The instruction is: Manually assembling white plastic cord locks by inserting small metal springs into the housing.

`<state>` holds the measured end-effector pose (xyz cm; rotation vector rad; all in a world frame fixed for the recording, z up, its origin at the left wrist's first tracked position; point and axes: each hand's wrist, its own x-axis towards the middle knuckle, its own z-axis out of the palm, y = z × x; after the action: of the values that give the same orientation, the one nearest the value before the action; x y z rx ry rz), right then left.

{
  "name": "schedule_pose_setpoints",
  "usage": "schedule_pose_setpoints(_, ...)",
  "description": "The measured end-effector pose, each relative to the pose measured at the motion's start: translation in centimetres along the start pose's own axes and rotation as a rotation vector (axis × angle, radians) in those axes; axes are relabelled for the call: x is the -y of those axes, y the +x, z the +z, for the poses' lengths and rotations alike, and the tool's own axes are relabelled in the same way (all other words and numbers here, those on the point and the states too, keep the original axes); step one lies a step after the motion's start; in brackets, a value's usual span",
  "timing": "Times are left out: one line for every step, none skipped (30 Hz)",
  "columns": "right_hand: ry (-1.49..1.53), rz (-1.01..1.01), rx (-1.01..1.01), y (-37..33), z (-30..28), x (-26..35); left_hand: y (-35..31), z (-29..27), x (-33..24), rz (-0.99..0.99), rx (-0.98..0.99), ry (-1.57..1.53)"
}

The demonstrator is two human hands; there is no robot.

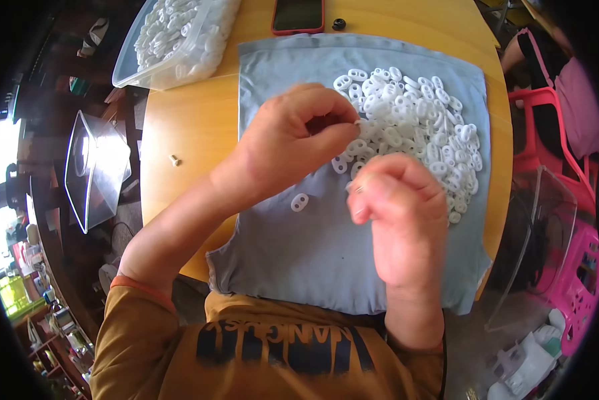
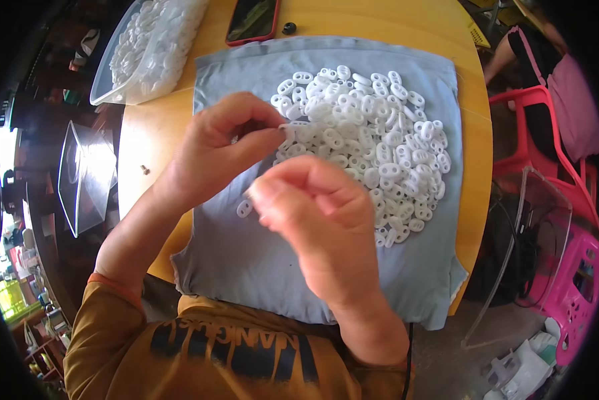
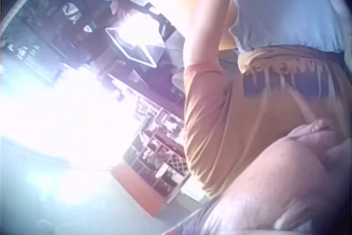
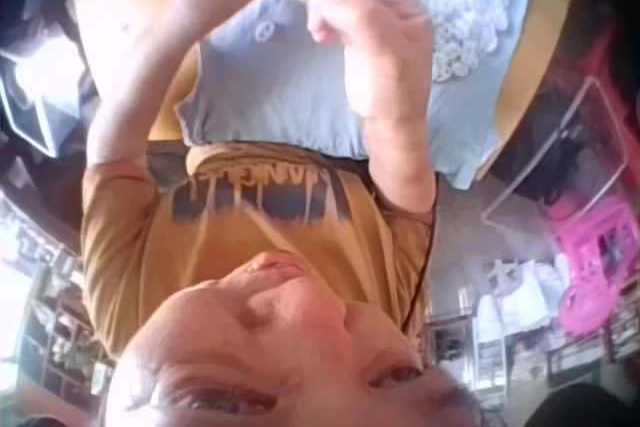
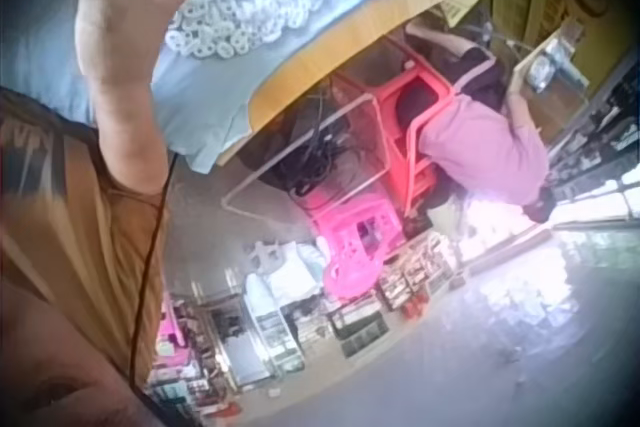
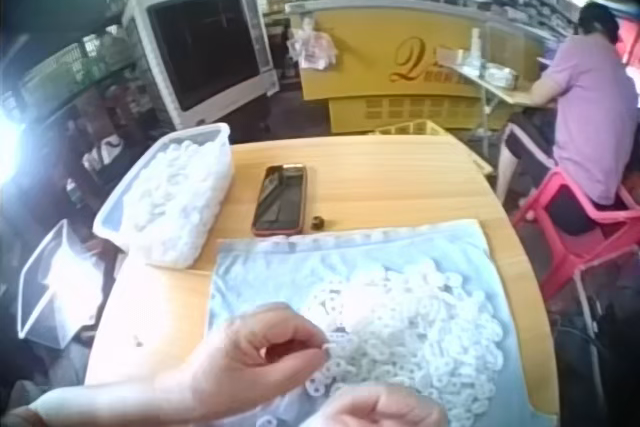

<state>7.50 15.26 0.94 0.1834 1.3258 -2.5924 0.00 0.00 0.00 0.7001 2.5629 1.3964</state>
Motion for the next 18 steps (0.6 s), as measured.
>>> schedule_pose_setpoints(0.011, -0.024, -0.073, 0.1, 0.0, 0.1, -0.5, -0.4, -0.6, -0.185, 0.047, -0.316)
schedule_pose_setpoints(0.005, -0.048, -0.124, 0.1, 0.1, 0.3, -1.0, -0.7, -1.2, -0.369, 0.092, -0.633)
schedule_pose_setpoints(0.002, -0.043, -0.121, 0.2, 0.0, 0.2, -1.5, -0.9, -1.8, -0.435, 0.09, -0.688)
schedule_pose_setpoints(0.002, -0.066, -0.134, 0.3, -0.1, 0.1, -2.1, -1.0, -1.9, -0.47, 0.094, -0.754)
schedule_pose_setpoints(0.002, -0.09, -0.147, 0.4, -0.2, 0.0, -2.6, -1.0, -1.9, -0.504, 0.099, -0.821)
schedule_pose_setpoints(-0.014, -0.079, -0.124, 0.4, -0.1, 0.0, -3.2, -1.1, -1.8, -0.508, 0.114, -0.89)
schedule_pose_setpoints(-0.014, -0.073, -0.117, 0.3, 0.3, -0.1, -3.8, -1.1, -1.8, -0.511, 0.106, -0.891)
schedule_pose_setpoints(-0.041, -0.04, -0.141, 0.2, 0.8, -0.1, -4.3, -1.0, -1.8, -0.519, 0.081, -0.982)
schedule_pose_setpoints(-0.07, -0.008, -0.166, 0.2, 1.1, -0.2, -4.8, -0.8, -1.7, -0.525, 0.056, -1.077)
schedule_pose_setpoints(-0.072, -0.052, -0.105, 0.2, 1.2, -0.5, -5.1, -0.6, -1.5, -0.506, 0.053, -1.087)
schedule_pose_setpoints(-0.076, -0.047, -0.101, 0.2, 1.2, -0.9, -5.3, -0.4, -1.4, -0.507, 0.046, -1.091)
schedule_pose_setpoints(-0.134, -0.121, -0.071, 0.3, 1.2, -1.3, -5.4, -0.2, -1.3, -0.475, 0.008, -1.062)
schedule_pose_setpoints(-0.192, -0.195, -0.04, 0.3, 1.1, -1.5, -5.5, 0.1, -1.2, -0.444, -0.031, -1.033)
schedule_pose_setpoints(-0.196, -0.192, -0.038, 0.3, 1.2, -1.6, -5.5, 0.3, -0.9, -0.444, -0.034, -1.038)
schedule_pose_setpoints(-0.231, -0.208, -0.041, 0.4, 1.2, -1.7, -5.6, 0.4, -0.5, -0.402, -0.042, -1.005)
schedule_pose_setpoints(-0.265, -0.224, -0.043, 0.4, 1.2, -1.8, -5.6, 0.5, -0.3, -0.36, -0.05, -0.971)
schedule_pose_setpoints(-0.267, -0.221, -0.04, 0.5, 1.2, -1.9, -5.5, 0.6, -0.4, -0.361, -0.054, -0.972)
schedule_pose_setpoints(-0.26, -0.213, -0.055, 0.5, 1.3, -2.0, -5.4, 0.9, -0.8, -0.333, -0.109, -0.976)
